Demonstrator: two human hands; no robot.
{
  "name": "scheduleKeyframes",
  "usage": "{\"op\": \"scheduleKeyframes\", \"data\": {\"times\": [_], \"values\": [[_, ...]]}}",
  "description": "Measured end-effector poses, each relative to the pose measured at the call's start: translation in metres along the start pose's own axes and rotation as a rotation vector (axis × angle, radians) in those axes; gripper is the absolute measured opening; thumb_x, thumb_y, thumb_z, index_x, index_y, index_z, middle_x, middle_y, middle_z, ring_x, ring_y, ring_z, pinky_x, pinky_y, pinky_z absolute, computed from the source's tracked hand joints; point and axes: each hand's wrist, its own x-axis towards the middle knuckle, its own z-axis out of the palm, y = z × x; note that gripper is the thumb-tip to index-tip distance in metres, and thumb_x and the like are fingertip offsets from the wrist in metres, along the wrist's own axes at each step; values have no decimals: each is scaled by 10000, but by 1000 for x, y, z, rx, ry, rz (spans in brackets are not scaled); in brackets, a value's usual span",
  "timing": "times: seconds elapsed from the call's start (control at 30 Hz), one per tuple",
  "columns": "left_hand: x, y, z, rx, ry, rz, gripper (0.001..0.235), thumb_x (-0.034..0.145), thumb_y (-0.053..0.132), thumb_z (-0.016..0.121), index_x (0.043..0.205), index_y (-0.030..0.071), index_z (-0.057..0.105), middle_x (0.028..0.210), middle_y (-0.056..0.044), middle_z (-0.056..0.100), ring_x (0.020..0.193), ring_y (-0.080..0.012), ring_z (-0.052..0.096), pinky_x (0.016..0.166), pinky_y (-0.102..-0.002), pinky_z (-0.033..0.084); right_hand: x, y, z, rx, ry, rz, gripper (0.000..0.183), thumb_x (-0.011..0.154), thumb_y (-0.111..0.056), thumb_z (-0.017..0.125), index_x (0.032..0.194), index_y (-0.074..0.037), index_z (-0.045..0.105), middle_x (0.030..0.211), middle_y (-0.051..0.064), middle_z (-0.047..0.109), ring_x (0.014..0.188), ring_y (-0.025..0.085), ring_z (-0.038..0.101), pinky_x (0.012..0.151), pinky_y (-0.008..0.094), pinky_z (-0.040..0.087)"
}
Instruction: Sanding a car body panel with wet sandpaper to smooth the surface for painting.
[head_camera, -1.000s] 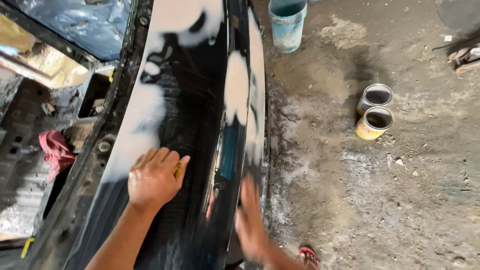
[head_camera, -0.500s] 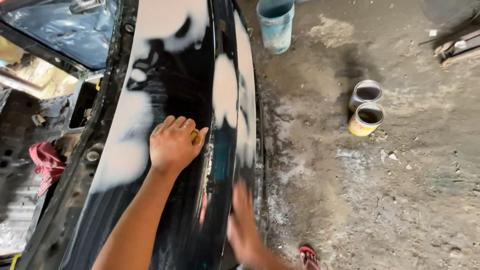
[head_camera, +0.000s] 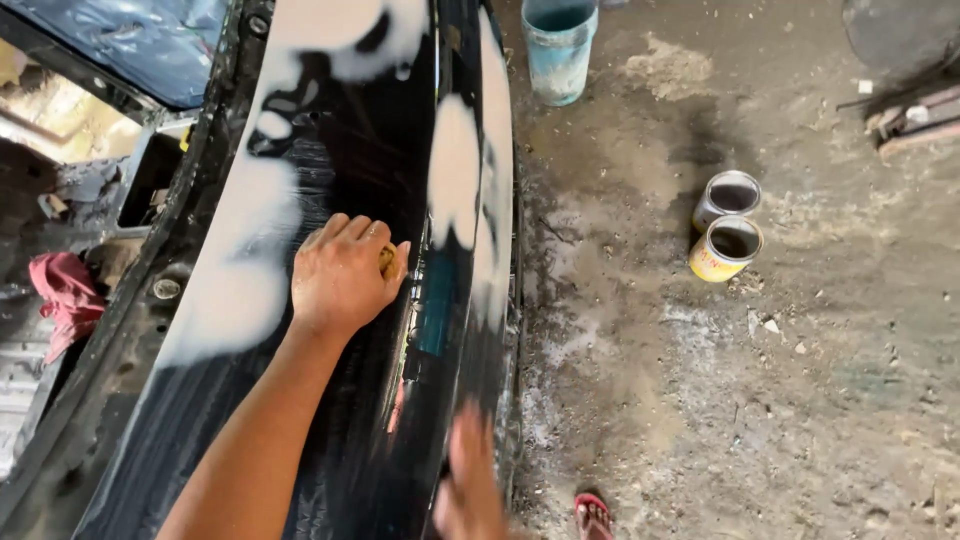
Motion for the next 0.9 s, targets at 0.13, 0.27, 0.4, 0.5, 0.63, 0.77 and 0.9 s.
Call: {"op": "scheduleKeyframes", "data": {"times": [0.13, 0.27, 0.4, 0.5, 0.63, 0.77, 0.9], "values": [[5, -3, 5, 25, 63, 49, 277, 850, 390, 667, 715, 166, 576, 691, -14, 524, 704, -220, 600, 617, -322, 516, 17, 11, 16, -354, 224, -343, 530, 1013, -256, 342, 1518, -95, 326, 1590, 169, 279, 1445, 366, 259, 1165, 607, 145], [1, 1, 3, -8, 61, 39, 262, 833, 370, 672, 711, 160, 575, 691, -7, 524, 697, -217, 594, 605, -319, 506, 193, 69, -64, 325, 92, -17, 695, 1081, -525, 334, 1623, -155, 105, 1668, 165, -12, 1491, 443, -71, 1179, 640, -17], [2, -3, 2, -10, 31, 43, 258, 861, 364, 666, 734, 152, 594, 703, -6, 527, 696, -214, 595, 592, -323, 506, 139, 25, -44, 190, 139, -67, 598, 1092, -462, 311, 1606, -176, 204, 1671, 85, 133, 1519, 301, 120, 1222, 536, 96], [-2, -2, 4, -2, 33, 33, 259, 840, 375, 675, 732, 156, 590, 701, -12, 537, 712, -221, 603, 613, -326, 510, -46, 68, 49, -317, -181, 388, 812, 868, 41, 585, 1561, 24, 162, 1633, 251, 56, 1459, 492, 9, 1191, 571, 52], [6, -4, 2, 7, 8, 76, 253, 858, 369, 671, 731, 165, 590, 697, 3, 528, 698, -198, 602, 608, -292, 515, -7, 84, 75, -341, 135, -157, 407, 1011, -339, 384, 1359, -147, 472, 1527, 143, 345, 1379, 355, 302, 1122, 615, 130], [0, -3, 0, 7, 0, 46, 241, 845, 354, 676, 741, 156, 585, 706, 6, 535, 716, -199, 605, 600, -308, 509, 197, 69, -66, 105, 35, -2, 822, 1008, -689, 179, 1618, -143, 112, 1672, 158, 40, 1516, 433, 12, 1175, 659, -5], [0, 1, -6, 2, 8, 54, 253, 852, 358, 688, 746, 150, 590, 706, -6, 544, 720, -215, 611, 608, -313, 508, 115, 28, -31, 97, 63, -17, 668, 1076, -537, 220, 1621, -171, 96, 1681, 108, 33, 1533, 360, 22, 1204, 594, 24]]}}
